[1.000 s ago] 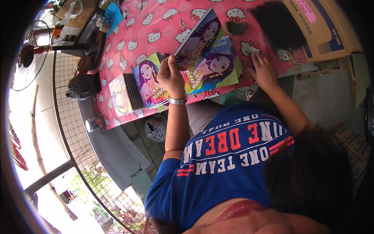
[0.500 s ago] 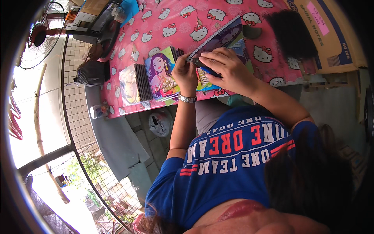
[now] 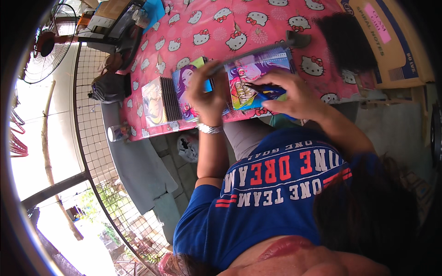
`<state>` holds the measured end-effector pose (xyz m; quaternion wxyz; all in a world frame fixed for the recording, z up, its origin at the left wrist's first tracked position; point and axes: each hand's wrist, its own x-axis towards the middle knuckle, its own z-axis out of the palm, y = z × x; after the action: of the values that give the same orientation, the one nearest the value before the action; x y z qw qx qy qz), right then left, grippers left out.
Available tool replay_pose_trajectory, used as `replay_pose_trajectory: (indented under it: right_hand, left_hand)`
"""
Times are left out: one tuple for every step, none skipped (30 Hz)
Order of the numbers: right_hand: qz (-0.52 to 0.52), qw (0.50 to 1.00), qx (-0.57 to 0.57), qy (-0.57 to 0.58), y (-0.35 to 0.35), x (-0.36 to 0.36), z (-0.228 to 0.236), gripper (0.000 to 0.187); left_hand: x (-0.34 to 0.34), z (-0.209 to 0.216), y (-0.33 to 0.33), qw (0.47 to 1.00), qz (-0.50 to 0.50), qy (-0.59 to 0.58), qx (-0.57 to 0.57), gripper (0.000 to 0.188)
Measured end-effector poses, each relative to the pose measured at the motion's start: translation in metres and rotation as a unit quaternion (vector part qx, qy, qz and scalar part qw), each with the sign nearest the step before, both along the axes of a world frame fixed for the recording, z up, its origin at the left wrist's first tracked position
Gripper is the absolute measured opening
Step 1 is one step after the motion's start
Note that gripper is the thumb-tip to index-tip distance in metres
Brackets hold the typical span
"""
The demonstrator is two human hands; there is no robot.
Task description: The person is wrapping notebooks in plastic film by hand. They use scissors to trim the film and secure it around the covers with tape.
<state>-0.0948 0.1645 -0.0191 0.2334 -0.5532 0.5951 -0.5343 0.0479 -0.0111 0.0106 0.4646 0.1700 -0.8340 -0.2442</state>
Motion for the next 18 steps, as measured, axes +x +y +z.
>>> replay_pose_trajectory:
  right_hand:
    - [-0.014, 0.997, 0.007, 0.074, 0.011, -0.012, -0.009, 0.042]
    - [-0.029, 0.988, 0.015, 0.149, 0.023, -0.026, -0.018, 0.044]
    - [-0.062, 0.98, 0.081, 0.168, 0.033, -0.04, -0.03, 0.043]
    - [-0.09, 0.967, 0.147, 0.186, 0.04, -0.053, -0.048, 0.043]
    - [-0.116, 0.957, 0.171, 0.202, 0.049, -0.068, -0.067, 0.039]
    - [-0.145, 0.945, 0.197, 0.218, 0.058, -0.08, -0.088, 0.036]
    - [-0.169, 0.941, 0.186, 0.227, 0.065, -0.087, -0.105, 0.034]
    - [-0.192, 0.937, 0.174, 0.235, 0.07, -0.092, -0.122, 0.032]
    - [-0.207, 0.935, 0.156, 0.241, 0.066, -0.096, -0.13, 0.031]
    - [-0.213, 0.929, 0.155, 0.262, 0.06, -0.103, -0.131, 0.031]
    - [-0.218, 0.922, 0.154, 0.282, 0.052, -0.113, -0.127, 0.031]
    - [-0.226, 0.913, 0.155, 0.303, 0.047, -0.124, -0.124, 0.031]
    - [-0.286, 0.879, 0.192, 0.33, 0.045, -0.138, -0.124, 0.032]
    - [-0.341, 0.841, 0.225, 0.355, 0.04, -0.151, -0.123, 0.032]
    - [-0.393, 0.798, 0.256, 0.378, 0.035, -0.162, -0.123, 0.032]
    - [-0.403, 0.775, 0.302, 0.382, 0.029, -0.169, -0.125, 0.032]
    - [-0.41, 0.75, 0.346, 0.387, 0.022, -0.174, -0.125, 0.032]
    - [-0.419, 0.721, 0.39, 0.391, 0.02, -0.181, -0.126, 0.031]
  left_hand:
    - [0.01, 0.013, -0.008, 0.998, -0.005, 0.029, 0.054, 0.027]
    - [0.02, 0.039, -0.011, 1.0, 0.023, 0.009, -0.01, 0.024]
    - [0.025, 0.058, -0.02, 0.997, 0.025, 0.034, -0.065, 0.019]
    - [0.032, 0.075, -0.025, 0.992, 0.068, -0.013, -0.101, 0.014]
    - [0.038, 0.082, -0.041, 0.987, 0.06, -0.072, -0.127, 0.016]
    - [0.036, 0.082, -0.058, 0.979, 0.048, -0.129, -0.152, 0.017]
    - [0.027, 0.071, -0.074, 0.974, 0.068, -0.185, -0.11, 0.016]
    - [0.015, 0.051, -0.093, 0.964, 0.087, -0.241, -0.068, 0.015]
    - [0.008, 0.032, -0.111, 0.951, 0.096, -0.293, -0.03, 0.016]
    - [0.002, 0.005, -0.131, 0.934, 0.102, -0.342, 0.01, 0.018]
    - [0.002, -0.03, -0.148, 0.935, 0.097, -0.342, -0.004, 0.022]
    - [0.0, -0.058, -0.155, 0.936, 0.088, -0.341, -0.017, 0.026]
    - [-0.012, -0.072, -0.148, 0.928, 0.102, -0.355, -0.038, 0.03]
    - [-0.023, -0.082, -0.138, 0.92, 0.12, -0.368, -0.061, 0.035]
    - [-0.036, -0.091, -0.13, 0.941, 0.081, -0.317, -0.088, 0.034]
    - [-0.052, -0.097, -0.116, 0.955, 0.012, -0.294, -0.05, 0.03]
    - [-0.065, -0.104, -0.1, 0.957, -0.06, -0.283, -0.028, 0.029]
    - [-0.078, -0.105, -0.079, 0.941, -0.104, -0.321, 0.009, 0.034]
